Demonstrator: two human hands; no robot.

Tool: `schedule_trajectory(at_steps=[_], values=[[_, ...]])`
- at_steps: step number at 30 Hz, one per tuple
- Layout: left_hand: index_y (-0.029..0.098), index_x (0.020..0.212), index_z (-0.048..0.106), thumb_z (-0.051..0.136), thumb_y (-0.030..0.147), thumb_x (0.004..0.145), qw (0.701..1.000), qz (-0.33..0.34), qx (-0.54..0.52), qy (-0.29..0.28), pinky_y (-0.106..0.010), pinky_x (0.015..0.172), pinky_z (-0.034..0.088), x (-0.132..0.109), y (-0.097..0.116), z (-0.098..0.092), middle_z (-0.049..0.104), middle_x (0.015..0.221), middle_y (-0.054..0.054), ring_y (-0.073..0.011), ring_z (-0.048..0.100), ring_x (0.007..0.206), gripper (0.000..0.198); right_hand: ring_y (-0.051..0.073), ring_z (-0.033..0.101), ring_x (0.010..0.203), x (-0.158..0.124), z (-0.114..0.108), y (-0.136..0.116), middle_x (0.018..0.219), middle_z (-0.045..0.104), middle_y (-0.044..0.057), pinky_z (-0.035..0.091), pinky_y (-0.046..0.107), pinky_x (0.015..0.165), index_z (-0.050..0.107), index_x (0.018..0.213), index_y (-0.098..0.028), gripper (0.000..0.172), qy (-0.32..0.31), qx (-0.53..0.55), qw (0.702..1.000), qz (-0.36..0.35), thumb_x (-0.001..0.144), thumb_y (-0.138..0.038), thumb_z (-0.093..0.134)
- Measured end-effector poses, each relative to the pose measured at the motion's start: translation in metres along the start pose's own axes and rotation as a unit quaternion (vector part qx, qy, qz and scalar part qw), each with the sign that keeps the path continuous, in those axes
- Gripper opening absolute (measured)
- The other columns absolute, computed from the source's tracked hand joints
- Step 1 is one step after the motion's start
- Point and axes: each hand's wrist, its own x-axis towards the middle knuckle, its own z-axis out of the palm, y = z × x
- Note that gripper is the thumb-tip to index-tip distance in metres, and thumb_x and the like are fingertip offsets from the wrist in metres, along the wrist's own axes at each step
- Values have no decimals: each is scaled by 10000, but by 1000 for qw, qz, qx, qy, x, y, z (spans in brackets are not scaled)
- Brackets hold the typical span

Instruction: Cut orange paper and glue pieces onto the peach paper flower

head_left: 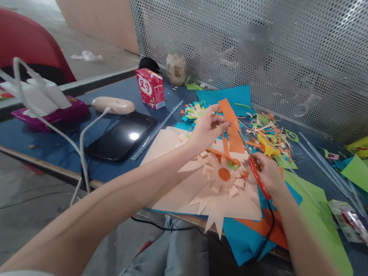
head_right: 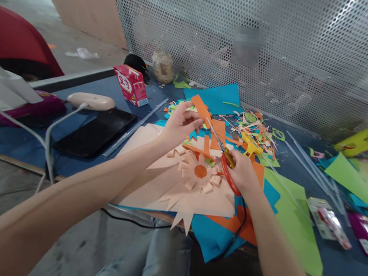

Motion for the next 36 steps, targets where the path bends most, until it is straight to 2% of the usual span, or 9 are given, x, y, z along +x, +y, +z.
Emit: schedule_trajectory(at_steps=[10,26,36], values=[[180,1004,419,584,69,699,1000,24,15,4,-162,492,410,3,-5,-1,580,662,54,-53,559,564,364,83,324,465,0,0,1,503,324,-65,263,227,448,397,617,-204,380,5,5,1000,-2,715,-546,533],[174,979,450,588,58,688,1000,8,17,13,-193,557,440,3,-2,0,583,623,51,-70,576,578,343,86,288,461,0,-1,-2,479,280,-61,258,233,449,362,550,-210,455,20,-51,998,-16,715,-621,468],[170,904,469,601,85,699,1000,-3,-5,2,-168,465,420,3,-2,0,586,610,45,-69,577,548,258,83,243,457,2,-1,-2,461,253,-62,234,232,435,317,518,-213,468,31,-71,997,-20,701,-614,475]])
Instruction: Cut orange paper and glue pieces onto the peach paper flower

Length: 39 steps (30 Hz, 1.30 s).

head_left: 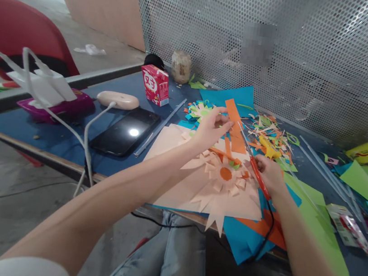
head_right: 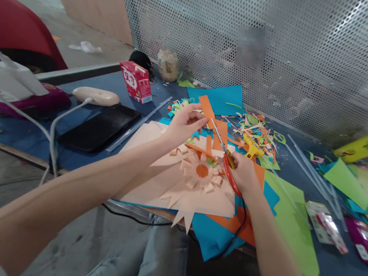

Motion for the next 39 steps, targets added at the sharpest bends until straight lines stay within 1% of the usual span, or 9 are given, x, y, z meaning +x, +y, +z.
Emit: schedule_trajectory(at_steps=[4,7,12,18,22,26,30,35,39], values=[[168,914,468,592,61,701,1000,-1,-5,-4,-161,469,422,0,1,0,585,602,50,-60,567,537,269,81,273,453,-1,1,1,471,281,-63,245,229,436,341,545,-212,452,-9,19,1000,3,710,-608,483],[178,906,465,610,71,695,1000,5,-3,-9,-169,508,437,-1,2,1,580,592,59,-60,573,546,277,80,288,446,-2,0,-1,469,295,-64,245,229,429,341,553,-215,457,-13,40,999,5,708,-619,487],[180,923,462,609,84,702,1000,12,-2,-19,-198,572,463,-2,0,2,590,608,58,-70,587,564,282,82,290,449,-2,0,-2,465,307,-65,245,233,431,359,562,-216,458,-11,44,999,5,698,-633,490],[184,905,450,615,93,700,1000,14,2,-19,-177,534,449,-2,0,1,586,595,61,-65,587,560,279,82,282,455,-2,1,-1,462,295,-64,247,234,441,344,553,-215,468,-8,30,999,10,701,-640,472],[180,886,444,599,75,706,1000,0,-4,-22,-178,512,434,-2,1,2,584,590,60,-66,582,549,260,83,259,455,-2,0,-3,463,271,-62,230,237,434,338,536,-215,481,-2,17,1000,7,698,-653,453],[179,876,441,597,70,706,1000,-13,-3,-22,-194,503,422,-2,2,2,579,582,54,-83,588,556,255,86,264,454,-2,0,-3,453,276,-60,239,240,440,344,538,-216,472,-7,13,1000,9,704,-646,451],[171,897,448,611,76,696,1000,-15,0,-26,-215,531,434,-2,2,2,583,595,44,-104,596,579,276,83,269,449,-1,1,0,457,283,-62,242,238,443,339,548,-217,463,-5,8,1000,10,708,-635,456],[154,924,471,607,89,705,999,-8,10,-39,-200,536,440,-5,3,2,597,626,31,-91,589,581,266,81,281,441,-1,2,2,465,291,-63,238,232,443,337,563,-216,452,2,0,1000,3,716,-627,449],[148,926,485,593,80,717,999,-8,16,-44,-172,514,431,-6,4,3,603,635,27,-71,581,572,245,77,253,440,-1,2,2,457,275,-65,226,228,439,320,545,-214,465,12,-13,1000,-7,713,-631,440]])
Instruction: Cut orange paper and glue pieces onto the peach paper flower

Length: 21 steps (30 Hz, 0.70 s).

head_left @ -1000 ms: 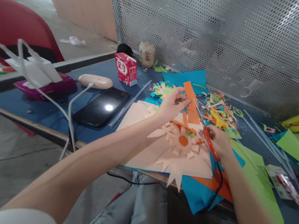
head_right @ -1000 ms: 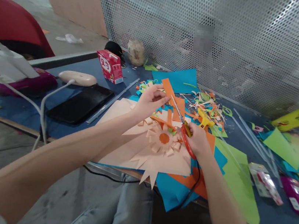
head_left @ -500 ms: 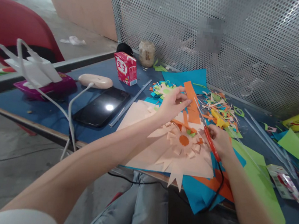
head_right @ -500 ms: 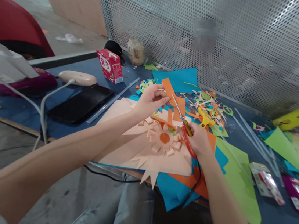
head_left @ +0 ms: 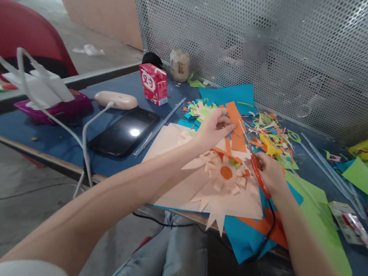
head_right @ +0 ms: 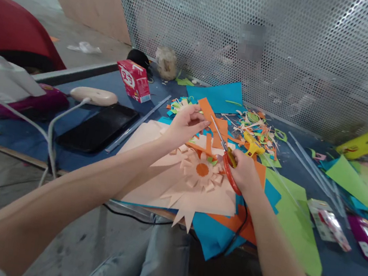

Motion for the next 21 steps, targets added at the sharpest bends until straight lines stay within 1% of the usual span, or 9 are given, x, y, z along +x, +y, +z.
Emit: schedule_trajectory(at_steps=[4,9,12,16,21], values=[[149,900,485,578,58,720,1000,-12,5,8,-160,486,421,0,0,1,603,627,31,-66,582,557,222,76,248,448,0,0,-2,448,271,-64,231,222,437,302,530,-213,480,-1,7,1000,4,713,-637,437],[152,783,479,525,113,787,999,-36,21,30,-150,452,409,1,-1,1,590,597,28,-64,588,543,61,75,239,452,-1,-1,-4,456,269,-63,219,224,431,305,525,-212,487,7,11,1000,-1,707,-642,444],[152,729,475,509,132,808,998,-40,28,40,-143,443,400,1,0,1,576,569,30,-58,583,527,88,74,243,452,-1,-1,-4,459,274,-61,218,223,431,297,522,-212,491,8,10,1000,-4,707,-643,443],[151,703,476,482,108,815,998,-38,28,37,-148,444,408,1,2,1,576,574,27,-59,583,529,120,73,245,448,-1,-1,-2,464,284,-62,223,221,432,305,532,-212,476,-3,5,1000,-1,712,-626,455],[149,691,472,477,87,810,999,-42,32,12,-148,444,417,0,4,2,575,578,28,-56,578,523,134,78,264,454,-2,1,2,486,320,-58,240,219,447,341,581,-210,416,1,-5,1000,-8,738,-575,466]])
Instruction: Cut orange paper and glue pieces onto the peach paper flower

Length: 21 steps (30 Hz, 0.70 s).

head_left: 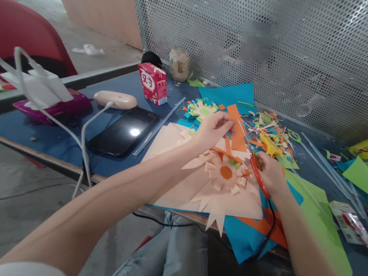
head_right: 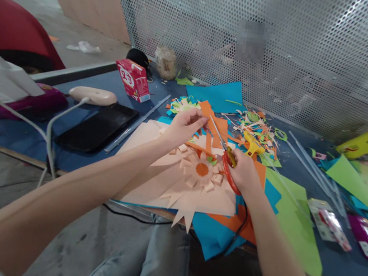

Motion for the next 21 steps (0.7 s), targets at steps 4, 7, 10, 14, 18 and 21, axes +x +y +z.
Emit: schedule_trajectory(at_steps=[4,7,10,14,18,21], values=[[149,682,470,472,86,812,1000,0,2,-13,-147,439,417,0,0,1,577,585,26,-52,570,517,145,80,259,458,0,0,1,489,316,-58,235,221,452,334,582,-213,411,1,1,1000,-5,743,-569,460],[149,680,468,472,83,813,1000,-7,4,-13,-148,442,418,0,0,1,580,587,24,-53,570,520,148,80,243,452,1,0,0,480,288,-62,231,224,453,328,569,-214,422,-3,-1,1000,-4,739,-580,452],[153,670,454,474,89,814,1000,-18,5,-7,-151,443,413,0,1,0,582,578,24,-55,568,515,160,80,238,448,1,-1,-3,473,267,-64,232,227,453,323,557,-216,434,-4,-1,1000,0,729,-595,446],[155,669,450,475,105,815,1000,-14,6,-9,-156,449,414,1,0,0,583,584,19,-63,577,531,156,80,229,447,1,-2,-4,464,256,-65,230,229,452,314,542,-218,441,-4,-2,1000,8,722,-597,449],[152,676,461,487,116,809,1000,-13,1,-22,-149,446,415,0,-3,0,586,585,18,-58,572,521,140,84,245,451,1,0,-1,472,272,-65,232,231,457,343,566,-217,409,-12,4,1000,10,728,-573,461],[146,676,477,483,112,809,999,-6,-4,-40,-147,450,422,-1,-5,1,597,593,8,-57,571,526,138,84,259,456,1,0,1,493,289,-62,236,231,462,343,587,-217,380,-15,5,1000,7,740,-541,470]])
